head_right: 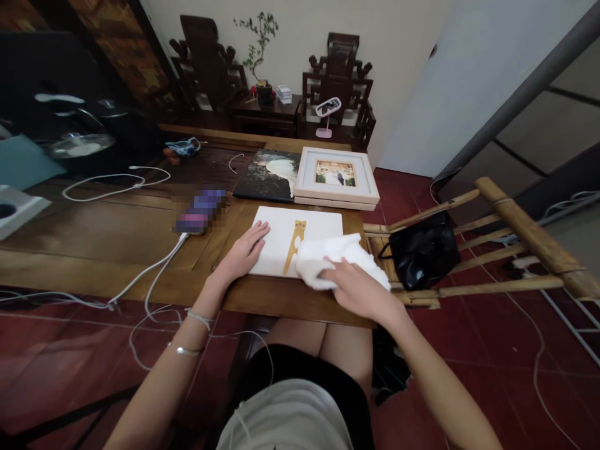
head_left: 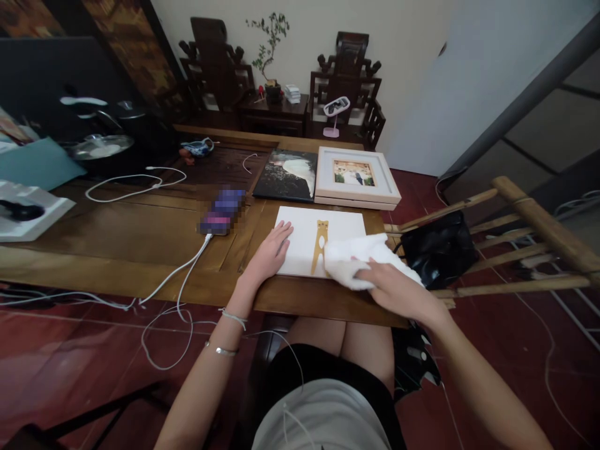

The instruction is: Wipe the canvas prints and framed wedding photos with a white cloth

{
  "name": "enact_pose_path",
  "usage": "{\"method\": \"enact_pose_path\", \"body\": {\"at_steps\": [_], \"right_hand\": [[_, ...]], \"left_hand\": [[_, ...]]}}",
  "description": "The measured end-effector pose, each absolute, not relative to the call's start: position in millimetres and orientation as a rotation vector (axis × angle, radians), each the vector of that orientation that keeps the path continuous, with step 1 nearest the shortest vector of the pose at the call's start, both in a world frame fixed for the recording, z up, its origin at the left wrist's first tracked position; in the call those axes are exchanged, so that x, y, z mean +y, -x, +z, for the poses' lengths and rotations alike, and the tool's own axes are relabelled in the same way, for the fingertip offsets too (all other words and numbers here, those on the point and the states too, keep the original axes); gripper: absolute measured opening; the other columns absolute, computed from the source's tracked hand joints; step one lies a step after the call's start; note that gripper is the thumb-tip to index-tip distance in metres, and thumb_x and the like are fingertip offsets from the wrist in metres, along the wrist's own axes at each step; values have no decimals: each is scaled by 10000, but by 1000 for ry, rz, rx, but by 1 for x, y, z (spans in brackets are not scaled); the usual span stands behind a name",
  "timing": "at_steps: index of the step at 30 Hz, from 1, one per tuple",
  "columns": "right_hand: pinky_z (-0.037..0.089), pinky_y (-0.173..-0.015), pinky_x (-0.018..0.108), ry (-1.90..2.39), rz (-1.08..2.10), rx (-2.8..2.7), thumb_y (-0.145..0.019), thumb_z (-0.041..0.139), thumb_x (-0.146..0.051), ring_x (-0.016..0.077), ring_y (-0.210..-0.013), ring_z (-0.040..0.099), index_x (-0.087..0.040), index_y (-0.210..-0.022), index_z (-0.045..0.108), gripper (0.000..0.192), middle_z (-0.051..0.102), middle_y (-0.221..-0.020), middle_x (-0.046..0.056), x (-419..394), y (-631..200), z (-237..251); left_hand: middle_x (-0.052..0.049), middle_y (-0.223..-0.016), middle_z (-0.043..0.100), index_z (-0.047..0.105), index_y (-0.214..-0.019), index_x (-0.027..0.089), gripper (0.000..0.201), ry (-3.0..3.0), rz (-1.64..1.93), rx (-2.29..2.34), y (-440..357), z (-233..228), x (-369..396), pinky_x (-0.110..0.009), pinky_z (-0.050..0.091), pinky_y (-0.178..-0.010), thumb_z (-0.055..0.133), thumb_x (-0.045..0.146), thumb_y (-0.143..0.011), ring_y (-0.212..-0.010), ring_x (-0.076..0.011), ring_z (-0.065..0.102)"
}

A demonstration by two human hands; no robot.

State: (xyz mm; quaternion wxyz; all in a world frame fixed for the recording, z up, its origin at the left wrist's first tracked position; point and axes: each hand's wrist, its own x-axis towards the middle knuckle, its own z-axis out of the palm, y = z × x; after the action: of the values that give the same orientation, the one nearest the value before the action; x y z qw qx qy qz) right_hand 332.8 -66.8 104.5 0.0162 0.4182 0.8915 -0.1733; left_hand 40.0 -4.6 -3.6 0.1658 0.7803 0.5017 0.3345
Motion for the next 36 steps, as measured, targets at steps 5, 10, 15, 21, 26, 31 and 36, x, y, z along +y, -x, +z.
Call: {"method": "enact_pose_path", "body": {"at_steps": [5, 10, 15, 21, 26, 31, 36], "right_hand": [[306, -1077, 567, -1533, -318, 2762, -711, 352, 34, 332, -1388, 340, -87, -1290, 538, 621, 556, -1342, 198, -1, -304, 79], [202, -1099, 655, -1501, -78, 2828, -757, 394, 21, 382, -1425, 226, -107, -1245, 582, 539, 353, -1519, 181, 3, -271, 59], [191, -1112, 665, -1229, -54, 2906, -764, 452, 3, 415, -1422, 209, -122, -1054, 698, 401, 342, -1526, 169, -60, -274, 61], [213, -1141, 613, -1017, -298, 2974, -673, 454, 40, 348, -1426, 246, -148, -972, 728, 447, 408, -1498, 115, -89, -297, 72], [224, -1151, 572, -1189, -412, 3051, -639, 411, 60, 280, -1422, 284, -154, -1108, 682, 583, 440, -1476, 114, -22, -297, 66], [201, -1134, 613, -1322, -157, 2964, -741, 419, 43, 324, -1445, 202, -141, -1206, 634, 545, 385, -1514, 109, 28, -270, 61], [181, -1088, 707, -1217, -9, 2853, -786, 460, -3, 439, -1426, 167, -119, -1099, 698, 410, 359, -1524, 138, -8, -254, 64]], "left_hand": [[-153, -1454, 469, 522, -1326, 111, 434, -2219, 940, 1416, -39, -4, -3, -481, 278, -1171, 354, 272, -960, -1416, -241, 337], [-150, -1449, 476, 525, -1323, 116, 426, -2221, 955, 1434, -40, -7, -3, -492, 299, -1159, 356, 257, -958, -1411, -251, 345], [-138, -1442, 488, 525, -1325, 128, 425, -2212, 972, 1465, -42, -7, -4, -508, 295, -1158, 347, 233, -953, -1411, -252, 346], [-135, -1450, 479, 518, -1331, 134, 430, -2225, 961, 1462, -43, -5, -5, -519, 284, -1160, 352, 238, -949, -1408, -252, 352], [-131, -1461, 465, 508, -1344, 127, 441, -2241, 914, 1455, -41, -4, -5, -502, 276, -1166, 342, 256, -957, -1412, -243, 344], [-143, -1460, 464, 513, -1341, 118, 443, -2239, 917, 1427, -39, -4, -4, -500, 275, -1168, 346, 261, -956, -1415, -250, 339], [-125, -1445, 487, 522, -1338, 149, 434, -2216, 963, 1438, -41, -5, -4, -518, 294, -1158, 359, 225, -943, -1404, -258, 358]]}}
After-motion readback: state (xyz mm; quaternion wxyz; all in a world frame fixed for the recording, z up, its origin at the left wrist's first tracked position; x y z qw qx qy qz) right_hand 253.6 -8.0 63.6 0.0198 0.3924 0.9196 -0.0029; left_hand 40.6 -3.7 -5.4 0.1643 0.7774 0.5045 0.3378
